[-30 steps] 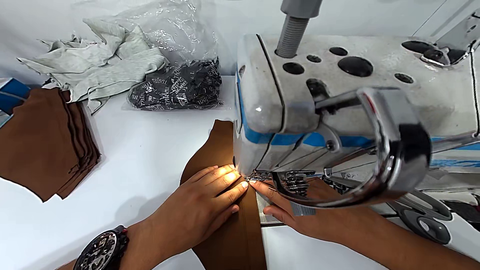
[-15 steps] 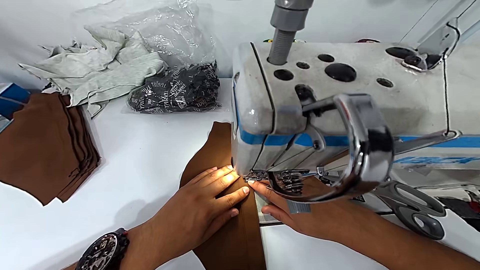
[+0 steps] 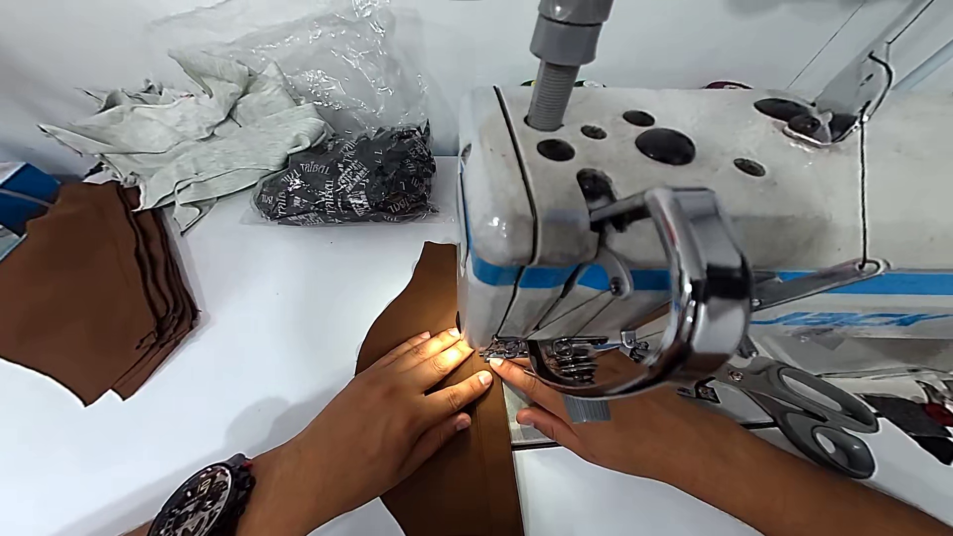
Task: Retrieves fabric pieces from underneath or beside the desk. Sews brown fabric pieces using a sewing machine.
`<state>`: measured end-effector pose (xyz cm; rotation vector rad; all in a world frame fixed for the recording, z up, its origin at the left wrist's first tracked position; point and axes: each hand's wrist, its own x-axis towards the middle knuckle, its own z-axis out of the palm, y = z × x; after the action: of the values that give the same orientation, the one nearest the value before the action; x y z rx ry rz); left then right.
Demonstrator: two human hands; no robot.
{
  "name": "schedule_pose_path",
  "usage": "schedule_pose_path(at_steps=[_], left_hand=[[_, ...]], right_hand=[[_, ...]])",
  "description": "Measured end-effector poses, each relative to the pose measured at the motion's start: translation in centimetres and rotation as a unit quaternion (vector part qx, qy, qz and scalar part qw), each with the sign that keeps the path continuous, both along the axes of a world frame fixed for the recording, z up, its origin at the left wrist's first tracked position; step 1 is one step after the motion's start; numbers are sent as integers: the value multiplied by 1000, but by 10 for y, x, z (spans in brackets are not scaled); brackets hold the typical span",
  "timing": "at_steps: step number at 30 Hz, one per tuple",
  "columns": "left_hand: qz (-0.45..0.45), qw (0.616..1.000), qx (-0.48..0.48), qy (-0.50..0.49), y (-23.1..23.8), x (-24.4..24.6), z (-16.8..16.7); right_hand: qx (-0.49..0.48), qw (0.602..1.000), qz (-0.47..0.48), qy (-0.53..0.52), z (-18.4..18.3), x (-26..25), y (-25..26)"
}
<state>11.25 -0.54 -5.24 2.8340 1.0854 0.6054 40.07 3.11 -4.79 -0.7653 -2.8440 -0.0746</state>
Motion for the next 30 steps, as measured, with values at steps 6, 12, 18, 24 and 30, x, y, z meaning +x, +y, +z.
schedule_pose_path(at_steps=[6,12,18,24,30], left_hand=[[9,1000,4,-6,1,0,-1],[4,1000,5,5,4,-2,1],[-7,1000,-12,-4,0,-2,1],[7,1000,22,-1,-3,5,4],[63,994,71,54,-31,21,8]], right_hand=[[-6,1000,-4,7,0,0,3],[-14,1000,3,16,3,1,8],[-15,1000,14,16,0,1,5],[17,999,13,44,0,4,8],[63,992,2,106,6,5,4]])
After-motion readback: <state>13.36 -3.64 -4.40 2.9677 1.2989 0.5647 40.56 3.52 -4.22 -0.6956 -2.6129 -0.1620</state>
